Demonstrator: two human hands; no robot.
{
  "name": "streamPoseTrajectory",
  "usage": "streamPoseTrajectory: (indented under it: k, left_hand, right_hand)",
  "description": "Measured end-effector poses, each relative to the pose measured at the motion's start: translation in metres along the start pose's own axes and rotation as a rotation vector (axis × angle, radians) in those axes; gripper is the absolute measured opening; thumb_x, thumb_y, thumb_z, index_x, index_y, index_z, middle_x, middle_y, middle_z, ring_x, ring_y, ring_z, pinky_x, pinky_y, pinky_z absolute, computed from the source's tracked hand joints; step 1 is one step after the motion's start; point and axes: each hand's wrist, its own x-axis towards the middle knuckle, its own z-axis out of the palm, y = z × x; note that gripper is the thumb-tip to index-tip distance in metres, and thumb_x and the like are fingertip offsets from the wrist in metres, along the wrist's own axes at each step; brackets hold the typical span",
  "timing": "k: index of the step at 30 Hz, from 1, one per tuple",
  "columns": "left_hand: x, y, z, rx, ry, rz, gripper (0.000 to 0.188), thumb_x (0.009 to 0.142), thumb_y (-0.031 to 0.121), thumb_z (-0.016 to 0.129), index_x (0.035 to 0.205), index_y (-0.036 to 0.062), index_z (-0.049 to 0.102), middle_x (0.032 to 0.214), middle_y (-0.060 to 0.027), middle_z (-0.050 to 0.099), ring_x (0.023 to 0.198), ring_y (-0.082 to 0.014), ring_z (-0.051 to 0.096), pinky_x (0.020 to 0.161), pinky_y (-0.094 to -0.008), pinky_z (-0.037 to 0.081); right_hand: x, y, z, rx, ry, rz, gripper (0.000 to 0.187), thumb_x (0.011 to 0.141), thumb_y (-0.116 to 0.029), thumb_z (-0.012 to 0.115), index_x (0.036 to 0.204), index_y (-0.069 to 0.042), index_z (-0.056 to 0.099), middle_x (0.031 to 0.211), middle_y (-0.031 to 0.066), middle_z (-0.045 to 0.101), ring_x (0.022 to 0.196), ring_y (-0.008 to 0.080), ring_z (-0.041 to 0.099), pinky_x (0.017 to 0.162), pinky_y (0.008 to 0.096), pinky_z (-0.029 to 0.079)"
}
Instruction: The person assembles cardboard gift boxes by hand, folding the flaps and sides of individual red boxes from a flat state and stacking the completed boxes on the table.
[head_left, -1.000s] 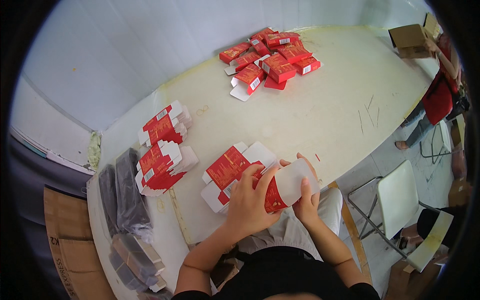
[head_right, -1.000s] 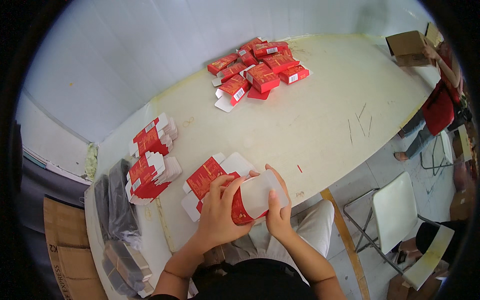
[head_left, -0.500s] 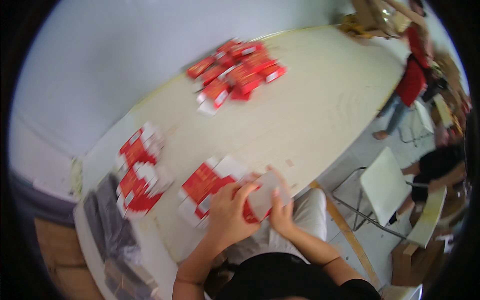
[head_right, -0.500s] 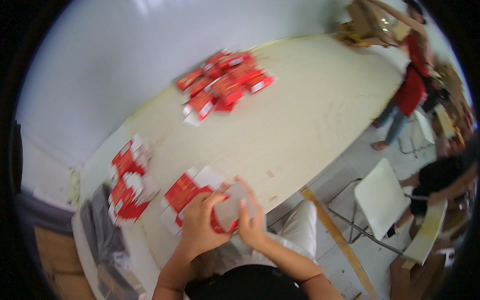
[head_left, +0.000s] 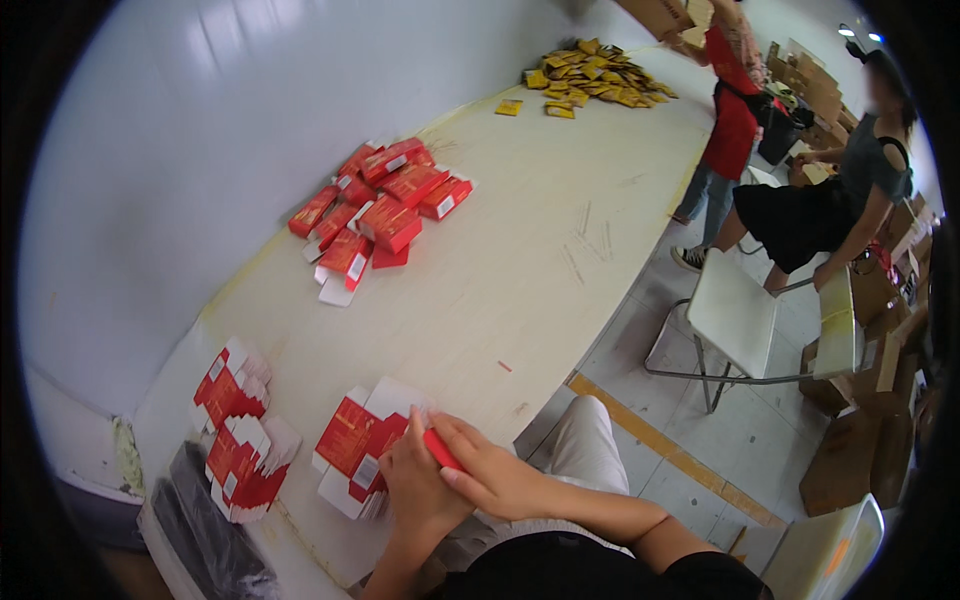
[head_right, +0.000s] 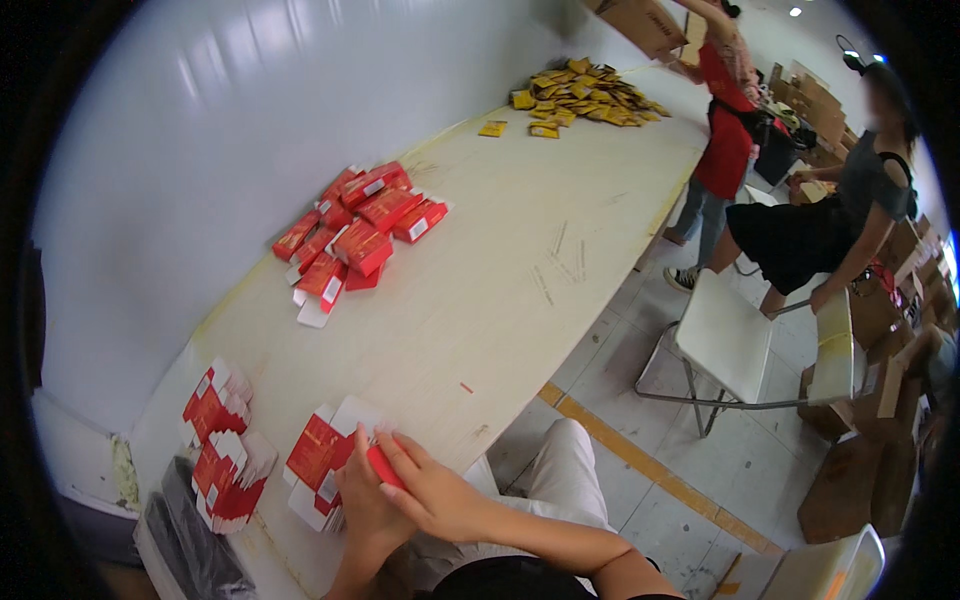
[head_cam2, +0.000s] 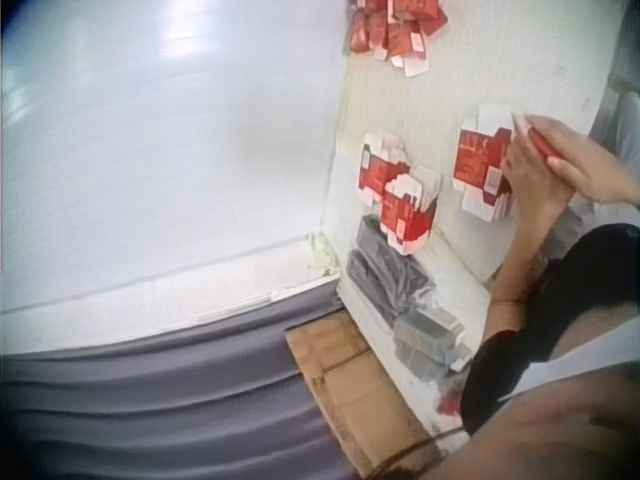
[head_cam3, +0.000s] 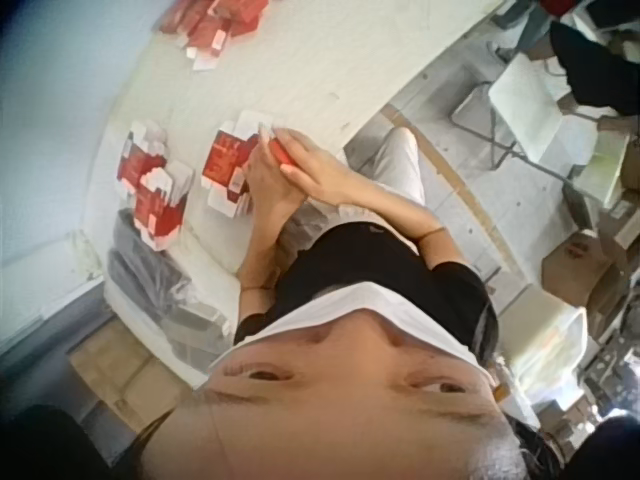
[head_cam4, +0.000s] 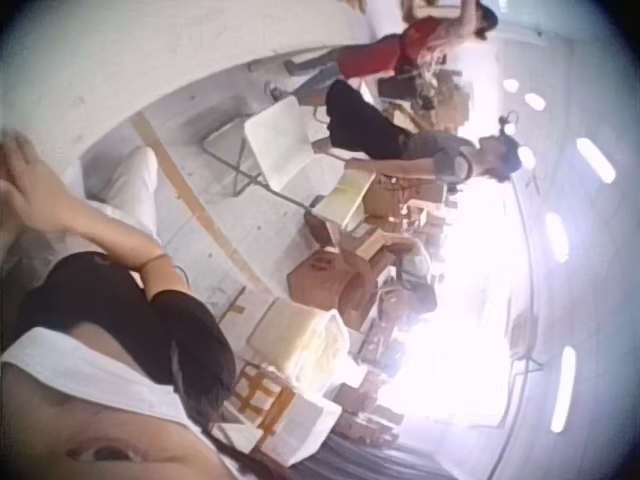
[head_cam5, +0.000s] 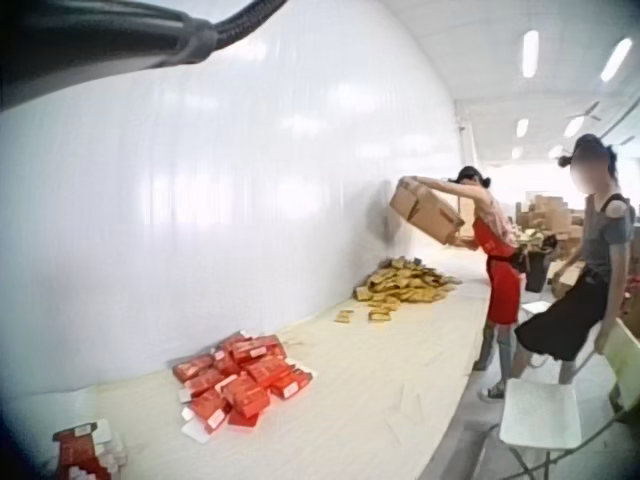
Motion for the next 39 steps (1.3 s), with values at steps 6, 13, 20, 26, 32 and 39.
streamPoseTrajectory:
  k: [6,13,20,26,32,39]
  left_hand:
    - [0.001,0.012,-0.004,0.006,-0.031,0.009,0.079,0.071,0.027,0.065,0.136,-0.0035,0.032,0.111,-0.0148,0.054,0.100,-0.0311,0.052,0.087,-0.0455,0.034]
    - [-0.003,0.009,-0.002,-0.053,0.037,0.053,0.074,0.064,0.027,0.075,0.124,0.0003,0.041,0.111,-0.0108,0.053,0.099,-0.0284,0.052,0.087,-0.0421,0.036]
    - [-0.003,0.010,-0.002,-0.047,0.014,0.044,0.073,0.063,0.028,0.077,0.122,0.0027,0.042,0.109,-0.0109,0.053,0.099,-0.0278,0.052,0.084,-0.0404,0.035]
    - [-0.005,0.011,0.004,-0.007,-0.024,0.025,0.065,0.067,0.026,0.071,0.121,0.0016,0.043,0.107,-0.0125,0.052,0.101,-0.0297,0.050,0.083,-0.0420,0.034]
    - [-0.011,0.012,0.020,-0.077,0.049,0.044,0.057,0.075,0.026,0.065,0.122,0.0002,0.044,0.107,-0.0149,0.052,0.101,-0.0329,0.048,0.087,-0.0456,0.034]
    - [-0.008,0.017,-0.002,-0.443,-0.058,0.049,0.081,0.072,0.018,0.072,0.137,-0.0025,0.029,0.129,-0.0231,0.040,0.120,-0.0380,0.039,0.100,-0.0473,0.032]
  right_hand:
    - [-0.010,-0.013,-0.014,0.127,0.032,0.164,0.062,0.090,-0.011,0.046,0.142,0.008,0.020,0.121,0.0314,0.049,0.113,0.0438,0.049,0.099,0.0400,0.038]
    - [-0.012,-0.017,-0.023,0.309,-0.025,0.221,0.063,0.090,-0.004,0.037,0.146,0.005,0.010,0.129,0.0301,0.047,0.117,0.0384,0.050,0.100,0.0352,0.036]
    - [-0.013,-0.012,-0.023,0.252,-0.051,0.169,0.065,0.089,-0.003,0.038,0.146,0.005,0.009,0.137,0.0301,0.038,0.128,0.0395,0.041,0.106,0.0356,0.030]
    - [-0.019,-0.012,-0.019,-0.065,-0.011,0.072,0.069,0.087,-0.013,0.049,0.144,0.007,0.015,0.141,0.0317,0.030,0.126,0.0454,0.039,0.103,0.0394,0.035]
    - [-0.021,-0.003,0.004,-0.296,0.143,0.034,0.068,0.089,-0.030,0.052,0.141,0.006,0.027,0.142,0.0289,0.028,0.119,0.0436,0.046,0.094,0.0402,0.045]
    - [-0.013,0.015,-0.008,0.011,0.088,0.160,0.050,0.091,-0.012,0.043,0.139,-0.001,0.035,0.120,0.0242,0.055,0.109,0.0368,0.056,0.096,0.0395,0.043]
